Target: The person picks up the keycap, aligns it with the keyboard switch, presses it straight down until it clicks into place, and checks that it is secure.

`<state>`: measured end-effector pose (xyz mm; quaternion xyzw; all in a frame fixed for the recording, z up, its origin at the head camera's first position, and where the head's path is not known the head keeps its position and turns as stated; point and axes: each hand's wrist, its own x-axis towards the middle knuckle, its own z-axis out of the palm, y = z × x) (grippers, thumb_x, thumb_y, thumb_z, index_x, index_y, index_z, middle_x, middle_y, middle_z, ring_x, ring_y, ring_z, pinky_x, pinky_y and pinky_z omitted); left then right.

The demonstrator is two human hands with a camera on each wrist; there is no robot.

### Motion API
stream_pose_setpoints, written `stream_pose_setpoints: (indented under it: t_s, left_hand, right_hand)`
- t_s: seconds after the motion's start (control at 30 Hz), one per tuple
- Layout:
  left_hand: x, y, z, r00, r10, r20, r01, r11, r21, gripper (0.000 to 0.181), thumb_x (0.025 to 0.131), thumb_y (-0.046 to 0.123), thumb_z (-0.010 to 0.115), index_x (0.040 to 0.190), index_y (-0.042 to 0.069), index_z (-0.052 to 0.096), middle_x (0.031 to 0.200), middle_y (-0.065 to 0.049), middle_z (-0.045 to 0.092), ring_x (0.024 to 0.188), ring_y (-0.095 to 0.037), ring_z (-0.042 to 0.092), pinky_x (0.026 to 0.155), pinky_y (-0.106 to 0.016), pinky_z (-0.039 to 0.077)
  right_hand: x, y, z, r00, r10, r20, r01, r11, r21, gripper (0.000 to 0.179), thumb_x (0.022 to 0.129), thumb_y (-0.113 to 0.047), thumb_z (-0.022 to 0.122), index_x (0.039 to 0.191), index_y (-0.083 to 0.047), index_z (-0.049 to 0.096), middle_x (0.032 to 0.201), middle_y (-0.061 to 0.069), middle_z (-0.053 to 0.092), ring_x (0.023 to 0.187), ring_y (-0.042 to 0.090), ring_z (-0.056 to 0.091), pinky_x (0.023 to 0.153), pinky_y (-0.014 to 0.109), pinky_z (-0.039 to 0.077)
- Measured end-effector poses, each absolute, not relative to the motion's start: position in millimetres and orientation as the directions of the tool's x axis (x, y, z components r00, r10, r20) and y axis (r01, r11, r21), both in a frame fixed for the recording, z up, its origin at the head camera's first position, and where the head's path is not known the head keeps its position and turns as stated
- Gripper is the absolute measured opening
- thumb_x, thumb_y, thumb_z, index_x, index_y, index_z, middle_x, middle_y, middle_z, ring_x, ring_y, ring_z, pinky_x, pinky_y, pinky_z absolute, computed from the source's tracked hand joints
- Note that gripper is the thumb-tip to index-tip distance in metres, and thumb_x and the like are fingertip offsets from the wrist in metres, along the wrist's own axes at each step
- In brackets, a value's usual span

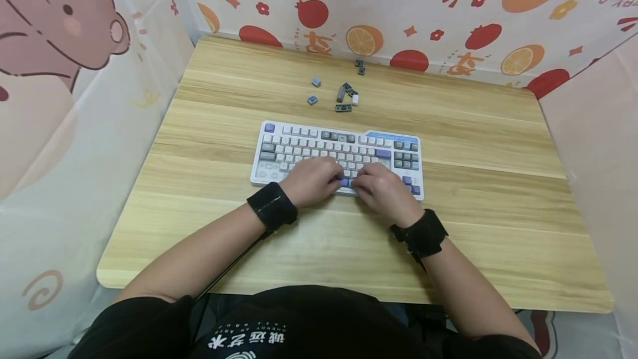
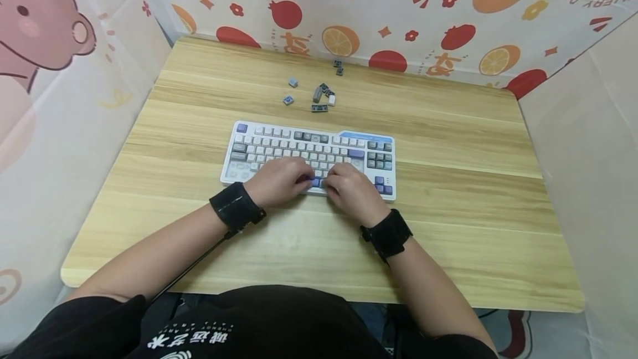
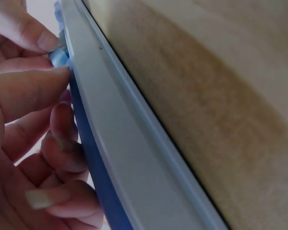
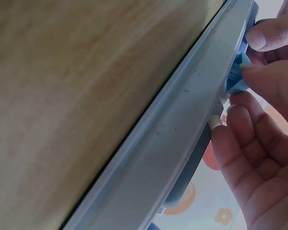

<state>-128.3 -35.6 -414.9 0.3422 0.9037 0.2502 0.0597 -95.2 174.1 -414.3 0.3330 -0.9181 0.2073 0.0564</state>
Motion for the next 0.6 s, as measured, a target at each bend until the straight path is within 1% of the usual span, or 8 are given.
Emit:
stream_pose_setpoints:
  t_s: [0.17,0.37,0.6]
  left_hand:
    - [-129.3,-39.8,-414.3,-0.761,0.646,0.06,0.58,0.636,0.509,0.01,0.09,0.018,0.071,0.099,0.014,0.073,0.091,0.001,0.068,0.079,-0.013,0.061,0.07,-0.029,0.05]
    - [-128.3,-42.3,-413.6,-0.757,0.649,0.069,0.587,0.63,0.509,0.01,0.09,0.016,0.07,0.099,0.014,0.073,0.094,0.001,0.069,0.083,-0.014,0.063,0.074,-0.031,0.052]
    - [-126.8,-42.5,-412.9,-0.754,0.654,0.053,0.588,0.638,0.498,0.01,0.091,0.017,0.07,0.1,0.015,0.074,0.091,0.002,0.067,0.08,-0.012,0.06,0.071,-0.029,0.05]
  right_hand:
    - [-95.3,174.2,-414.1,-0.776,-0.59,0.225,-0.63,0.698,-0.34,0.015,0.083,-0.009,0.078,0.098,-0.008,0.077,0.095,0.001,0.064,0.09,0.014,0.058,0.08,0.029,0.052]
    - [-94.0,176.9,-415.1,-0.755,-0.612,0.238,-0.655,0.679,-0.332,0.015,0.082,-0.007,0.079,0.097,-0.01,0.078,0.097,0.002,0.063,0.091,0.014,0.058,0.079,0.028,0.052]
    - [-94.6,177.2,-415.7,-0.745,-0.623,0.238,-0.666,0.675,-0.319,0.016,0.081,-0.006,0.079,0.097,-0.01,0.078,0.097,0.002,0.064,0.092,0.014,0.059,0.08,0.027,0.052]
